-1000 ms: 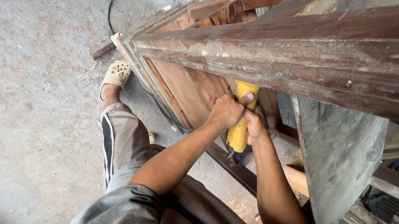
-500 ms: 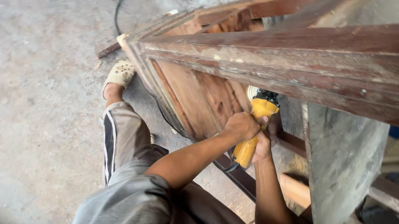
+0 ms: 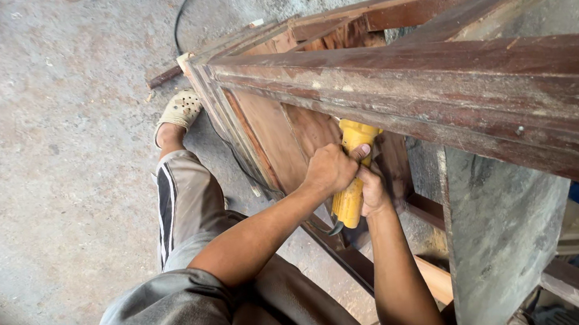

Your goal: The person sands the interior and exterior surfaces of a wooden cabinet using a power sander, reaching into the shelves and along the frame.

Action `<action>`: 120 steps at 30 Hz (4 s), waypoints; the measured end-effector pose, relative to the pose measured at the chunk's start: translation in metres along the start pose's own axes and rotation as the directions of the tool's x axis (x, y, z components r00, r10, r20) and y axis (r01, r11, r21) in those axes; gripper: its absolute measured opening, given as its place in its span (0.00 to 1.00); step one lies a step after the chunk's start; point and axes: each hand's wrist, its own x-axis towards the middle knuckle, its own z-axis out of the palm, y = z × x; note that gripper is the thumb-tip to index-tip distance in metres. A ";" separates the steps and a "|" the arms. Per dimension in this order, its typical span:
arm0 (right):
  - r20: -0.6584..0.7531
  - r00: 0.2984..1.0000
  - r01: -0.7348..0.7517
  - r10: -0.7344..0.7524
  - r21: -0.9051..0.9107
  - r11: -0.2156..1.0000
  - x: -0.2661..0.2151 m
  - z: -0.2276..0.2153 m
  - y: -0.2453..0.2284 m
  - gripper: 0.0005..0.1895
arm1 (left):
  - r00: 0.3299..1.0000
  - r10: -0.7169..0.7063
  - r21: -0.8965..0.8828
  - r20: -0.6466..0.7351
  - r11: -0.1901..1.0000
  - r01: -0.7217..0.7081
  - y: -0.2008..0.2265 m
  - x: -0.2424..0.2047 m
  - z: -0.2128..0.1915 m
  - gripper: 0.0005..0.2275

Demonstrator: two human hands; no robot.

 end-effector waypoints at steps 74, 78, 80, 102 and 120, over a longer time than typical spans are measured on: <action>-0.308 0.947 0.172 -0.088 0.259 0.951 -0.083 -0.065 0.082 0.28 | 0.903 -0.184 0.140 0.388 0.980 0.139 0.010 -0.017 0.082 0.34; -0.244 0.968 0.115 -0.056 0.234 0.965 -0.043 -0.036 0.069 0.28 | 0.952 -0.145 0.116 0.268 0.986 0.117 -0.005 -0.018 0.037 0.34; -0.052 0.993 0.114 -0.108 0.149 0.982 -0.016 -0.016 0.050 0.26 | 0.969 -0.117 0.134 0.216 0.987 0.089 -0.004 -0.009 0.011 0.35; -0.358 0.930 0.002 -0.086 -0.228 0.974 -0.029 -0.038 -0.016 0.21 | 0.910 -0.239 -0.164 0.338 0.938 0.307 0.035 0.019 0.038 0.38; 0.016 0.999 0.047 -0.047 0.019 0.999 0.065 -0.017 -0.004 0.26 | 0.990 0.135 0.303 0.034 0.943 -0.139 -0.006 0.062 -0.009 0.22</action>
